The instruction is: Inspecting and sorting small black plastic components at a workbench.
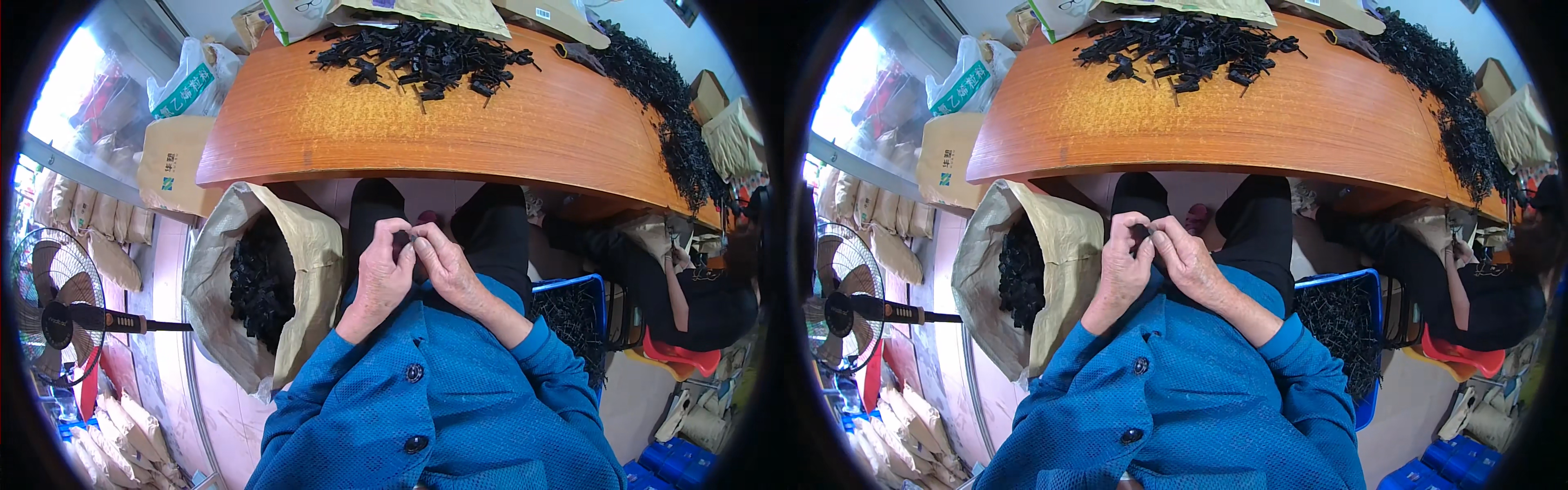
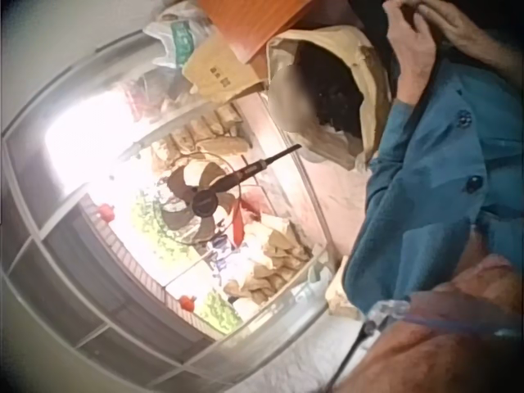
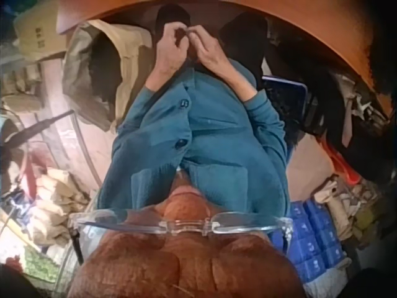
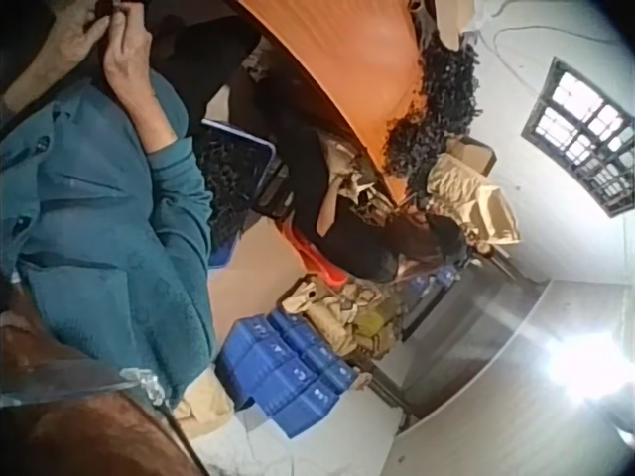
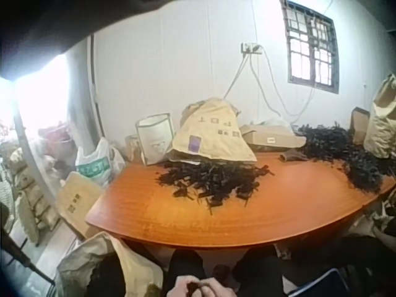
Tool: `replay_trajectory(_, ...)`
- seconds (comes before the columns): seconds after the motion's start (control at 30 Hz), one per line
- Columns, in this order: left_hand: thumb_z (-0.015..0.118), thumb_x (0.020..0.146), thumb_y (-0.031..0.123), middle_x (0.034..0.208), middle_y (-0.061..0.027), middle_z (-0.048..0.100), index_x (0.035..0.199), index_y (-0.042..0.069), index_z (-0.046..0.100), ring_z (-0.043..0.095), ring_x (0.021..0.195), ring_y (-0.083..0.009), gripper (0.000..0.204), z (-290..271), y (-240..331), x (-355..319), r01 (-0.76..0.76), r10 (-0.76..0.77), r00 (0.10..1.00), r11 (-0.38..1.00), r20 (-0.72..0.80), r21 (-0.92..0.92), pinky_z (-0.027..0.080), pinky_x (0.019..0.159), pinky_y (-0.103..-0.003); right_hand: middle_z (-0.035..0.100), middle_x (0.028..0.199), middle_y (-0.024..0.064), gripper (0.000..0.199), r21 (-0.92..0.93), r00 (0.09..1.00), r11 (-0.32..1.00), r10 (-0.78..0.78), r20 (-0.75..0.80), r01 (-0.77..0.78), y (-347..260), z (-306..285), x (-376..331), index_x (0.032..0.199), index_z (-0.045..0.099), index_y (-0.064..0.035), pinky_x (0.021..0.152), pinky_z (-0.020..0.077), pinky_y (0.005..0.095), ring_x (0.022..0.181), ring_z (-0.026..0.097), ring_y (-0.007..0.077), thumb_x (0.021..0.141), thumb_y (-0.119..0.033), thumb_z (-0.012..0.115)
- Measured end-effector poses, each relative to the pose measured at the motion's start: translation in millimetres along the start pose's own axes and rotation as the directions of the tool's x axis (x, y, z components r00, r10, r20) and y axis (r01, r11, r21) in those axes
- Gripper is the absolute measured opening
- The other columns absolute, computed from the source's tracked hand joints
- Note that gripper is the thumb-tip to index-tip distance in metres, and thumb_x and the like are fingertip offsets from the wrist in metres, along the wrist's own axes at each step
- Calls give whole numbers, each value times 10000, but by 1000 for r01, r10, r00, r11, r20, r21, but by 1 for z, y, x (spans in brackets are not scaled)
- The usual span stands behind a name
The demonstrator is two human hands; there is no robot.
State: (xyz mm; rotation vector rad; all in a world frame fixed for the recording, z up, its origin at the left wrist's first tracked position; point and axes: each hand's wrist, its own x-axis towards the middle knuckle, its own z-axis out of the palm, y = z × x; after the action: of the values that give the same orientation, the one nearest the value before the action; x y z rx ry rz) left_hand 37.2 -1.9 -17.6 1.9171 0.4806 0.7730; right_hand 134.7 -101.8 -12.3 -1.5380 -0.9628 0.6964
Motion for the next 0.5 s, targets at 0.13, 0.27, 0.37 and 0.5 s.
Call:
replay_trajectory(0.13, 530, 904, 16, 904, -63, 585, 1132, 90, 452, 529, 663, -86, 252, -21, 8, 8, 328, -312, 937, 645, 155, -690, 410, 520, -193, 573, 804, 32, 222, 209, 998, 978, 29, -62, -15, 9, -5, 2, 1112, 509, -33, 476, 350, 196, 523, 419, 46, 1008, -211, 429)
replay_trajectory(0.27, 471, 950, 102, 938, -83, 579, 1206, 79, 456, 547, 685, -113, 257, -24, 9, 7, 429, -334, 887, 343, 319, -835, 408, 517, -192, 610, 801, 25, 174, 483, 981, 854, 166, 101, -195, 7, -11, 1, 1010, 548, -60, 405, 316, 161, 465, 419, 30, 983, -226, 501)
replay_trajectory(0.37, 469, 960, 117, 918, -78, 581, 1293, 79, 441, 545, 673, -107, 337, -21, 9, 6, 489, -415, 842, 321, 343, -811, 401, 511, -194, 609, 778, 13, 148, 521, 987, 839, 147, 65, -159, 5, -14, 1, 974, 553, -64, 411, 320, 162, 467, 418, 29, 969, -211, 532)
replay_trajectory(0.5, 453, 977, 157, 844, -63, 580, 1330, 66, 437, 521, 593, -80, 365, -21, 12, 4, 568, -317, 822, 408, 473, -714, 372, 484, -176, 578, 723, -15, 164, 591, 976, 777, 182, 120, -218, 10, -18, 4, 1018, 554, -77, 406, 278, 166, 464, 397, 25, 950, -225, 569)
